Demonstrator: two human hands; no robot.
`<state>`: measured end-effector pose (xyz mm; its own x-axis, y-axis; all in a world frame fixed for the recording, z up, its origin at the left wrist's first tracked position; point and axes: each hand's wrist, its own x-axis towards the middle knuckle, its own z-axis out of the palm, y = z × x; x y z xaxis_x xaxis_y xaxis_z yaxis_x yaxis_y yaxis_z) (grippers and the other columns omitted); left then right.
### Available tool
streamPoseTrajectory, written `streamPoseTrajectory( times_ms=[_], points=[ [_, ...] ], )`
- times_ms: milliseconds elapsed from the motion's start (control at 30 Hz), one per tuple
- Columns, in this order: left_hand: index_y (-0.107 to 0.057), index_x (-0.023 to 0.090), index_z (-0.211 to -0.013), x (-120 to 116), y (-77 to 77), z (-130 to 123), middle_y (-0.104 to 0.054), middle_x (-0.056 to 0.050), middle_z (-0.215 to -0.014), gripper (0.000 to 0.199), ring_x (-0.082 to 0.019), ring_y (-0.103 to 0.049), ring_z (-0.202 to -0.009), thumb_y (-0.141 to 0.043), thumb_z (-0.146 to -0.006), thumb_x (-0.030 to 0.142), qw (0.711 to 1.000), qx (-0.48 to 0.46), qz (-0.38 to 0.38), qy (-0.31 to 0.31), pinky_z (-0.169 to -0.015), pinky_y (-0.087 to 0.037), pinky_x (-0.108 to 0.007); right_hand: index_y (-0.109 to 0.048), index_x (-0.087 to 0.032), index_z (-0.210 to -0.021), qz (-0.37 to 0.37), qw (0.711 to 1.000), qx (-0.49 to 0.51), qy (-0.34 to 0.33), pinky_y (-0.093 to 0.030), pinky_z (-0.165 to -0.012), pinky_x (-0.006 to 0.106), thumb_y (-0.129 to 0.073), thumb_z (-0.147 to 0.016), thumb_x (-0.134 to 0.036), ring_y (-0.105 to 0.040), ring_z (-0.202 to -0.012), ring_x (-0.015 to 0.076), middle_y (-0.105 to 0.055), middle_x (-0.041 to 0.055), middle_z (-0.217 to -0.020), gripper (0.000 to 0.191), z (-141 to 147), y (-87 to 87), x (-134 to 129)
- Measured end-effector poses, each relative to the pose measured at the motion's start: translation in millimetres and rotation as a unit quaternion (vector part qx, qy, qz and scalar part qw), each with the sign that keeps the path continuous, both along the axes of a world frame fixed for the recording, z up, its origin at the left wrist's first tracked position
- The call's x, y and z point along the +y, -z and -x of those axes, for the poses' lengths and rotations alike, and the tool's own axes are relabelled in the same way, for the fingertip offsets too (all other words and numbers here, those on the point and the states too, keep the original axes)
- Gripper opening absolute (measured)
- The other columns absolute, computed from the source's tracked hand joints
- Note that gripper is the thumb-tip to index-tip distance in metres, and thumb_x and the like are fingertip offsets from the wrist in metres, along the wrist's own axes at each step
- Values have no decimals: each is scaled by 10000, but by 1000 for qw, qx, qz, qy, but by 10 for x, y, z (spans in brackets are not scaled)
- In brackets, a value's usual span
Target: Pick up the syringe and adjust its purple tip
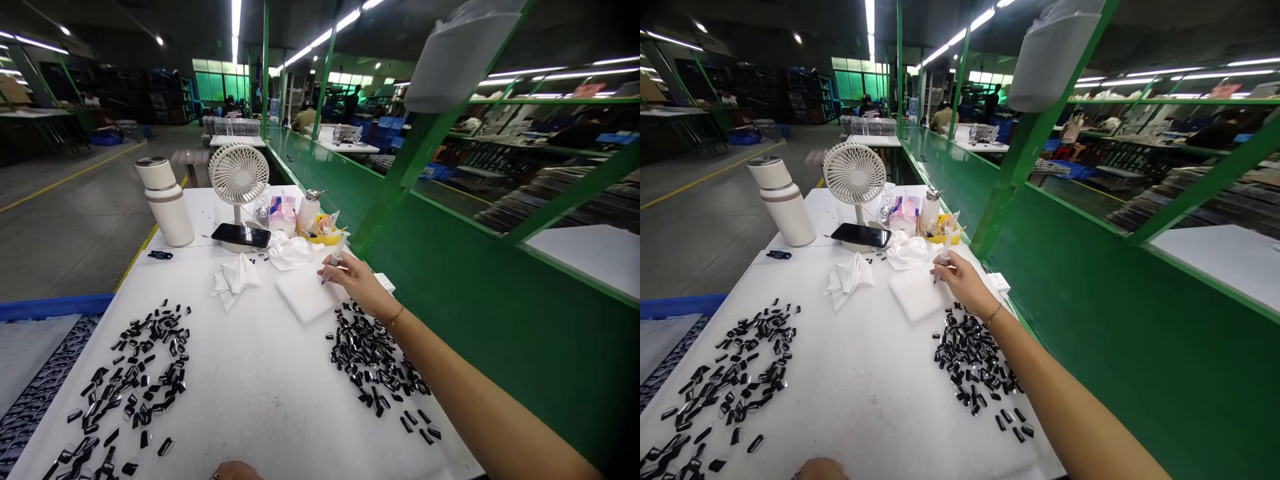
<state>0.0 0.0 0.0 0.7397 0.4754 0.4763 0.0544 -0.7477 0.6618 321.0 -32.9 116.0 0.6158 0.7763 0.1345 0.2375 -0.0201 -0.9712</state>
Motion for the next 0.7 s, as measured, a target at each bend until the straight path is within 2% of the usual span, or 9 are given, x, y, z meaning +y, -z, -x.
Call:
streamPoseTrajectory(
  times_ms=[200, 300, 400, 433, 500, 567, 700],
  points=[
    [-635, 173, -878, 15, 151, 75, -620, -6, -660, 394, -81, -542, -496, -469, -950, 523, 999, 37, 17, -5, -428, -481, -189, -544, -191, -893, -36, 996, 81, 25, -557, -798, 391, -695, -750, -503, -604, -1048, 244, -558, 29, -876, 374, -24, -25, -24],
    [-650, 167, -831, -2, 204, 104, -664, -24, -698, 311, -82, -586, -523, -574, -917, 455, 998, 57, 24, -2, -415, -494, -167, -558, -189, -856, -42, 993, 102, 36, -557, -795, 391, -730, -723, -481, -605, -1050, 246, -571, 27, -862, 364, -39, -10, -33],
    [-655, 118, -649, 16, 245, 130, -702, -27, -818, 479, -81, -683, -683, -402, -972, 366, 997, 72, 23, 4, -424, -427, -77, -593, -186, -855, -41, 992, 111, 44, -556, -807, 405, -760, -695, -454, -624, -995, 232, -614, 39, -878, 354, -37, -6, -42],
    [-645, 120, -611, 28, 255, 141, -706, -25, -828, 496, -84, -689, -701, -395, -967, 359, 997, 73, 22, 6, -419, -415, -69, -607, -181, -856, -40, 992, 110, 44, -555, -812, 412, -768, -688, -442, -630, -970, 226, -627, 45, -884, 350, -32, -14, -43],
    [-643, 138, -635, 50, 271, 165, -698, -22, -771, 421, -81, -670, -639, -491, -945, 379, 997, 70, 15, 8, -404, -432, -86, -635, -167, -858, -38, 994, 98, 44, -549, -830, 434, -780, -676, -420, -641, -915, 217, -649, 55, -888, 344, -16, -39, -37],
    [-634, 178, -731, 60, 283, 183, -668, -16, -687, 290, -81, -594, -528, -619, -893, 418, 998, 62, 7, 9, -404, -483, -153, -658, -155, -866, -41, 995, 70, 51, -528, -868, 449, -786, -670, -409, -642, -887, 211, -665, 60, -902, 346, 2, -65, -17],
    [-624, 169, -846, 56, 298, 192, -620, -4, -686, 349, -80, -551, -525, -501, -949, 479, 999, 42, -17, 17, -457, -490, -189, -676, -172, -896, -58, 995, -11, 82, -458, -970, 424, -773, -680, -423, -623, -959, 217, -675, 45, -982, 345, 22, -57, 68]
  ],
)
